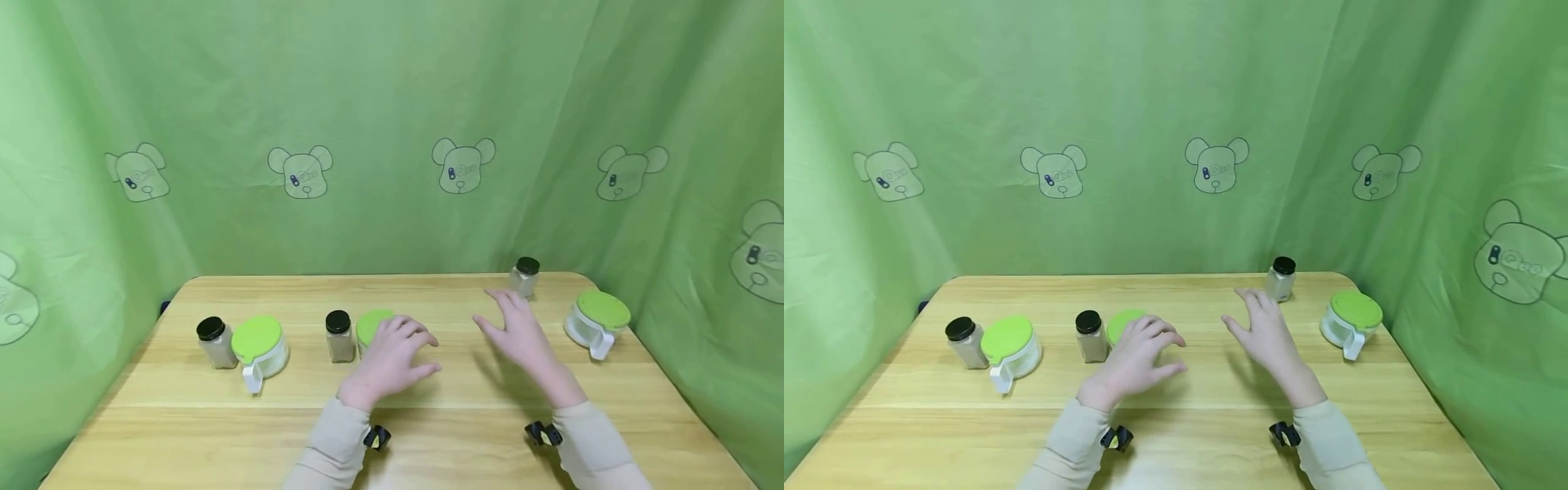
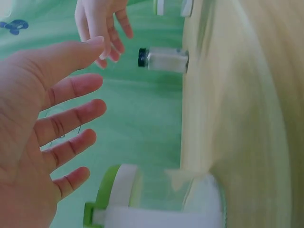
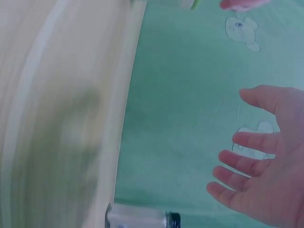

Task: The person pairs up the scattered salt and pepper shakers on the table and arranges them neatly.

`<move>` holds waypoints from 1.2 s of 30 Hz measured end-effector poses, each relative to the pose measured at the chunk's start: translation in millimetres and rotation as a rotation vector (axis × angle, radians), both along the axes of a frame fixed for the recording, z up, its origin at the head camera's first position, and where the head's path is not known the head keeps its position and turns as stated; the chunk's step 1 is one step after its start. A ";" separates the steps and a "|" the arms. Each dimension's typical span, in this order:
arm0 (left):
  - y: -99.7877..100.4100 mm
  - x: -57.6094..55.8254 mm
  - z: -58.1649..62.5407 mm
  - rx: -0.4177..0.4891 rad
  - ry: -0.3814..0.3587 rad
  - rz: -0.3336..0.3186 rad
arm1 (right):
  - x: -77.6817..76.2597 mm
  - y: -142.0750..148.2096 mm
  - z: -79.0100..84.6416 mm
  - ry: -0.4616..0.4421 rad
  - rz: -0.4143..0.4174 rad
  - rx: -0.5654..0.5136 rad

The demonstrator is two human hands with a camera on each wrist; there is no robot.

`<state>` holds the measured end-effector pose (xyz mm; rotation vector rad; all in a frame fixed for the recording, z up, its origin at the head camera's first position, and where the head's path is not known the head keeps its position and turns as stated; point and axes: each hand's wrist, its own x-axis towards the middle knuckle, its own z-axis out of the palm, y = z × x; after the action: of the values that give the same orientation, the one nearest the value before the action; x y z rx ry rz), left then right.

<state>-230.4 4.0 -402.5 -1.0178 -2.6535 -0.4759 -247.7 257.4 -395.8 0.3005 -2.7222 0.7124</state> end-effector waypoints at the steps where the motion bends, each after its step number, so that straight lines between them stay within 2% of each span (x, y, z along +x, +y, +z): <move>1: 1.8 0.8 -0.3 -0.006 0.004 -0.005 | -1.3 2.1 0.4 -0.002 -0.003 -0.001; 8: 16.9 6.3 -6.5 -0.052 0.069 -0.019 | -5.2 19.1 1.0 0.013 -0.026 -0.016; 16: 31.9 13.2 -14.1 -0.088 0.078 -0.046 | -2.4 35.8 10.1 0.027 -0.040 -0.032; 23: 44.7 17.3 -21.3 -0.088 0.120 -0.077 | 0.1 51.5 17.4 0.057 -0.081 -0.050; 28: 52.0 16.3 -23.0 -0.076 0.118 -0.087 | -0.4 62.0 21.9 0.086 -0.098 -0.068; 36: 65.7 7.1 -22.9 -0.065 0.156 -0.078 | 1.1 79.9 28.1 0.068 -0.124 -0.100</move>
<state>-223.3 69.7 -425.4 -1.1326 -2.5133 -0.3137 -246.6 337.3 -367.7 0.1299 -2.6047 0.7847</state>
